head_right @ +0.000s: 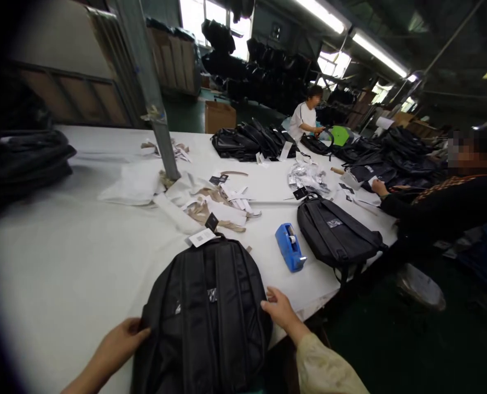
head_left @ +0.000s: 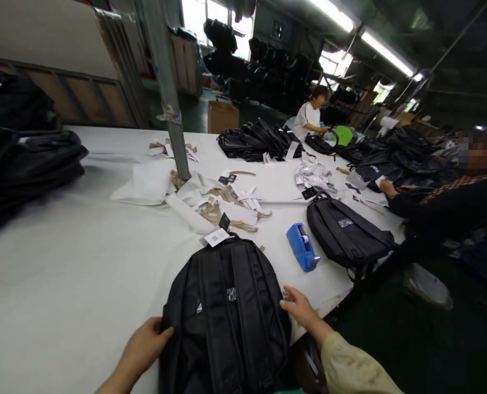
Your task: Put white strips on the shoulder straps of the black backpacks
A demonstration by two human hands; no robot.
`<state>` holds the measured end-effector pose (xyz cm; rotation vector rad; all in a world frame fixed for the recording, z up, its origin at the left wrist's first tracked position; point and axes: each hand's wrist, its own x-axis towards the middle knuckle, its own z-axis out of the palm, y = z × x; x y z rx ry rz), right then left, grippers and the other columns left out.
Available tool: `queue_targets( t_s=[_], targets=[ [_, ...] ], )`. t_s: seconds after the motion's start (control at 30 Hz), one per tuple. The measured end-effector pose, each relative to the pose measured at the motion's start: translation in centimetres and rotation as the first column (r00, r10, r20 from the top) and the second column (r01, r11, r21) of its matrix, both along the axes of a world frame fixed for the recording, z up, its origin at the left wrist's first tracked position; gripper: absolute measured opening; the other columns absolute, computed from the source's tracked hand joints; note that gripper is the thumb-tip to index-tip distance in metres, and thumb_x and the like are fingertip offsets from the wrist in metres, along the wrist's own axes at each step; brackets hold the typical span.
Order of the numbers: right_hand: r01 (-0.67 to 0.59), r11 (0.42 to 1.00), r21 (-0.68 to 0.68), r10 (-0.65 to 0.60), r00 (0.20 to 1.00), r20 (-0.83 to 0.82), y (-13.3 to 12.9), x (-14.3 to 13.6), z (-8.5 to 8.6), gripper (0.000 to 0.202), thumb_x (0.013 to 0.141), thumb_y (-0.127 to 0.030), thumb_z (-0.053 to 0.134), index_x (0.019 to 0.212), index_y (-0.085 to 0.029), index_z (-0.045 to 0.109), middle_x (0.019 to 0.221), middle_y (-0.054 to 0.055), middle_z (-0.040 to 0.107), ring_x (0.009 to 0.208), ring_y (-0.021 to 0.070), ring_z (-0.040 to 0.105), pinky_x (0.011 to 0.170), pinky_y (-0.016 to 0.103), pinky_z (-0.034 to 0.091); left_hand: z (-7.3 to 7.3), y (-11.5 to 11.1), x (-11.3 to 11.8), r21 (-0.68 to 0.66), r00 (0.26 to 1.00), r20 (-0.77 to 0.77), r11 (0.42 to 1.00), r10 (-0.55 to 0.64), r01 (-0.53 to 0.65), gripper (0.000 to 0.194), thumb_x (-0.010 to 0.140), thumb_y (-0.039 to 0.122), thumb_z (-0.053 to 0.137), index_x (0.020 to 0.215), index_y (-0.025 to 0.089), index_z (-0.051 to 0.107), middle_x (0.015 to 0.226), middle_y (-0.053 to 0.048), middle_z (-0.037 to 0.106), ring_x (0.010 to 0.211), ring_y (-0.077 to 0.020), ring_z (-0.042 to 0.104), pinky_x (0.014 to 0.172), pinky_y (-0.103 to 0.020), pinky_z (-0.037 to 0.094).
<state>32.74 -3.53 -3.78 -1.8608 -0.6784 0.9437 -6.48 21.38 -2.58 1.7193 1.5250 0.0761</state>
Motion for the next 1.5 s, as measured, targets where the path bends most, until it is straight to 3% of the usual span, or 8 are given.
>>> queue_targets(
  t_s=[0.2,0.4,0.57,0.7,0.93,1.13,1.4,1.5],
  targets=[
    [-0.229,0.972,-0.053,0.234,0.921,0.313,14.4,5.6,2.3,0.053,0.085,-0.046,0.059,0.126,-0.013,0.064,0.127,0.017,0.065,0.111,0.0258,0.064,0.097,0.042,0.050,2.7,8.8,7.2,0.180,0.990,-0.020,0.973,-0.142,0.143,0.071,0.079,0.066,0.042,0.116,0.011,0.069,0.126,-0.018,0.067,0.120,-0.0344,0.061,0.107,-0.043,0.043],
    [-0.527,0.835,-0.159,0.549,0.775,0.313,26.3,4.8,-0.1,0.041,0.085,-0.042,0.062,0.113,-0.012,0.072,0.116,0.015,0.071,0.112,0.0281,0.064,0.103,0.043,0.045,0.0,14.2,13.6,0.113,0.960,-0.053,0.953,-0.276,0.280,0.070,0.081,0.063,0.042,0.115,0.010,0.072,0.124,-0.018,0.069,0.118,-0.0343,0.062,0.107,-0.042,0.042],
    [-0.544,0.822,0.167,0.556,0.831,-0.030,27.9,4.3,-1.6,0.056,0.076,-0.047,0.074,0.124,-0.019,0.068,0.125,0.009,0.069,0.118,0.0275,0.062,0.108,0.043,0.042,0.9,16.2,15.0,-0.043,0.915,0.229,0.936,-0.331,0.349,0.067,0.069,0.058,0.068,0.117,0.013,0.071,0.120,-0.012,0.072,0.113,-0.0338,0.064,0.105,-0.041,0.044],
    [-0.641,0.704,0.306,0.709,0.658,-0.254,29.4,4.3,0.1,0.066,0.074,-0.050,0.076,0.132,-0.022,0.063,0.130,0.006,0.066,0.124,0.0280,0.058,0.109,0.043,0.040,3.0,17.0,17.1,-0.181,0.830,0.398,0.854,-0.390,0.488,0.062,0.064,0.053,0.078,0.114,0.016,0.073,0.113,-0.008,0.075,0.108,-0.0329,0.066,0.103,-0.041,0.046],
    [-0.874,0.485,-0.038,0.874,0.484,0.038,32.5,4.8,2.3,0.033,0.084,-0.048,0.066,0.089,-0.016,0.072,0.079,-0.001,0.065,0.083,0.0172,0.059,0.079,0.028,0.044,3.7,17.6,18.2,-0.311,0.866,0.319,0.820,-0.386,0.480,0.066,0.062,0.052,0.079,0.117,0.016,0.072,0.110,-0.006,0.076,0.106,-0.0308,0.067,0.102,-0.038,0.047],
    [-0.904,0.315,-0.288,0.948,0.313,0.054,33.8,5.8,2.8,0.051,0.083,-0.057,0.065,0.055,-0.016,0.056,0.052,-0.005,0.041,0.060,0.0107,0.041,0.063,0.026,0.036,4.3,18.2,18.4,-0.326,0.875,0.142,0.813,-0.463,0.483,0.048,0.064,0.054,0.074,0.096,0.018,0.076,0.096,-0.005,0.078,0.094,-0.0306,0.070,0.089,-0.035,0.053],
    [-0.953,0.296,0.063,0.955,0.295,-0.033,36.5,3.4,3.4,0.039,0.070,-0.037,0.080,0.104,-0.019,0.073,0.099,-0.002,0.073,0.098,0.0200,0.064,0.091,0.028,0.046,3.6,18.1,19.1,-0.236,0.820,0.327,0.799,-0.470,0.552,0.052,0.067,0.040,0.074,0.115,0.020,0.072,0.110,-0.001,0.075,0.104,-0.0287,0.067,0.099,-0.035,0.048],
    [-0.969,0.248,-0.017,0.965,0.248,-0.085,37.2,2.8,2.9,0.040,0.069,-0.036,0.080,0.103,-0.017,0.074,0.100,0.000,0.074,0.095,0.0207,0.066,0.090,0.028,0.047,3.7,17.9,19.2,-0.233,0.808,0.308,0.783,-0.503,0.576,0.048,0.071,0.039,0.070,0.115,0.021,0.072,0.107,0.000,0.076,0.101,-0.0279,0.068,0.096,-0.033,0.049]
  ],
)
